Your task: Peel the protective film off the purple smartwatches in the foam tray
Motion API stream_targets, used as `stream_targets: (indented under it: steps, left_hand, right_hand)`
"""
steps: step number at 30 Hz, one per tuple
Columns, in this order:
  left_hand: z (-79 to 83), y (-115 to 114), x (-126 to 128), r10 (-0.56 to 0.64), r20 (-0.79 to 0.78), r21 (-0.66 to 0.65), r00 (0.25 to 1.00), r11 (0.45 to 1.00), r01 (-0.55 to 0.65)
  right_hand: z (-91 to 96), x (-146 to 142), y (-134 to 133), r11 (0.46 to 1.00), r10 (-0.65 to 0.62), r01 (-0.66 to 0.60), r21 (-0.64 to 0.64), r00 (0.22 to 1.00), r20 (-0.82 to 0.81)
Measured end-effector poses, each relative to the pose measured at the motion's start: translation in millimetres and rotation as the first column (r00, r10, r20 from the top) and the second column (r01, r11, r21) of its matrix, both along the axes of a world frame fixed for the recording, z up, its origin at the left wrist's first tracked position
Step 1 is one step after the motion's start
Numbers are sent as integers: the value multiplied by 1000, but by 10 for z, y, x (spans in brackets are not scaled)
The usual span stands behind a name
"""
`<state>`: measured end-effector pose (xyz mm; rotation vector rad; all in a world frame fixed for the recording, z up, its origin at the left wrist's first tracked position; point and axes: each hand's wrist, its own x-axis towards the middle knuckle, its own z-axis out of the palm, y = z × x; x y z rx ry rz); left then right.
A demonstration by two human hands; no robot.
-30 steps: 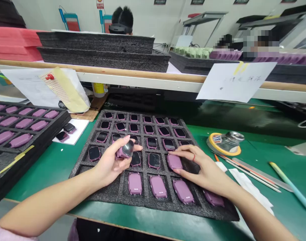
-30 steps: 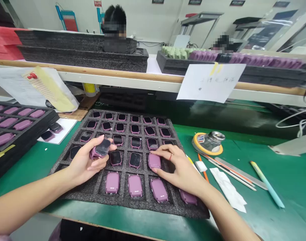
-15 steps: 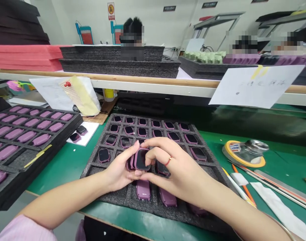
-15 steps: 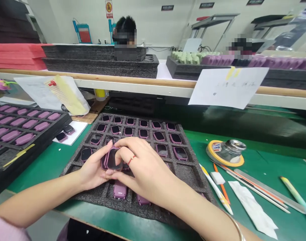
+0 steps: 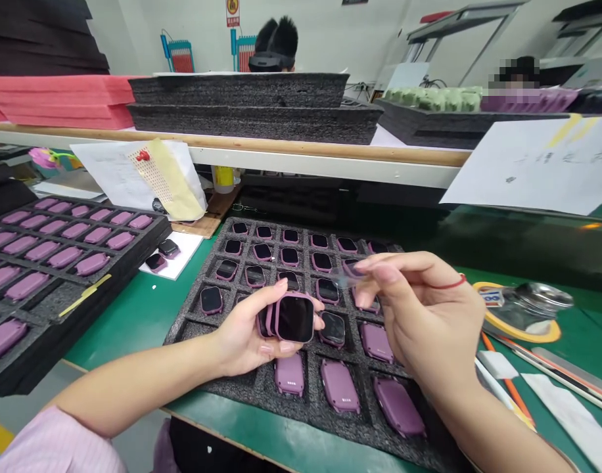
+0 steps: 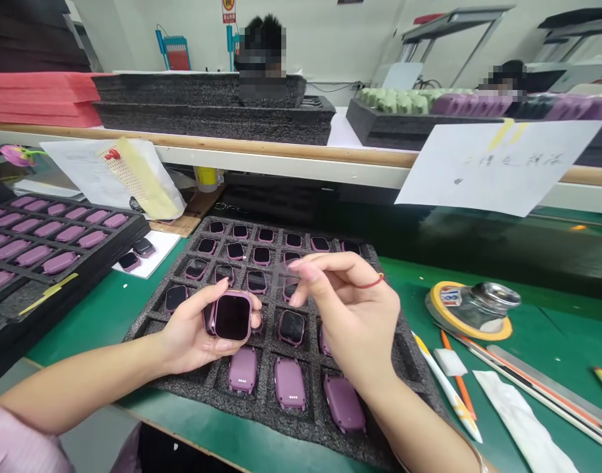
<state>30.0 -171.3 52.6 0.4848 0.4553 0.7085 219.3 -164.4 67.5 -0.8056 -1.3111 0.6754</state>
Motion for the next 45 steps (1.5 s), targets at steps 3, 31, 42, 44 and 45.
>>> stream_targets:
  steps: [3, 31, 42, 44, 45]
  left_hand:
    - [3, 3, -4, -5, 8, -1, 1000, 1000, 5]
    - [-3, -12, -28, -18, -12, 4, 1000, 1000, 18]
    - [-21, -54, 9, 13, -99, 164, 995, 987, 3]
    - [-44, -63, 22, 10, -116, 252, 993, 968, 20]
    - [-55, -66, 27, 3, -123, 284, 992, 958, 33]
  right_hand:
    - [-70, 13, 41, 995, 10, -19, -96, 996, -91]
    - [-121, 141, -333, 848, -125, -328, 417, 640, 758]
    - [-65, -32, -218, 825, -182, -299, 479, 662, 727]
    - [-81, -83, -219, 893, -122, -242, 381, 683, 720]
    - [-92, -103, -227, 921, -74, -228, 316, 694, 716]
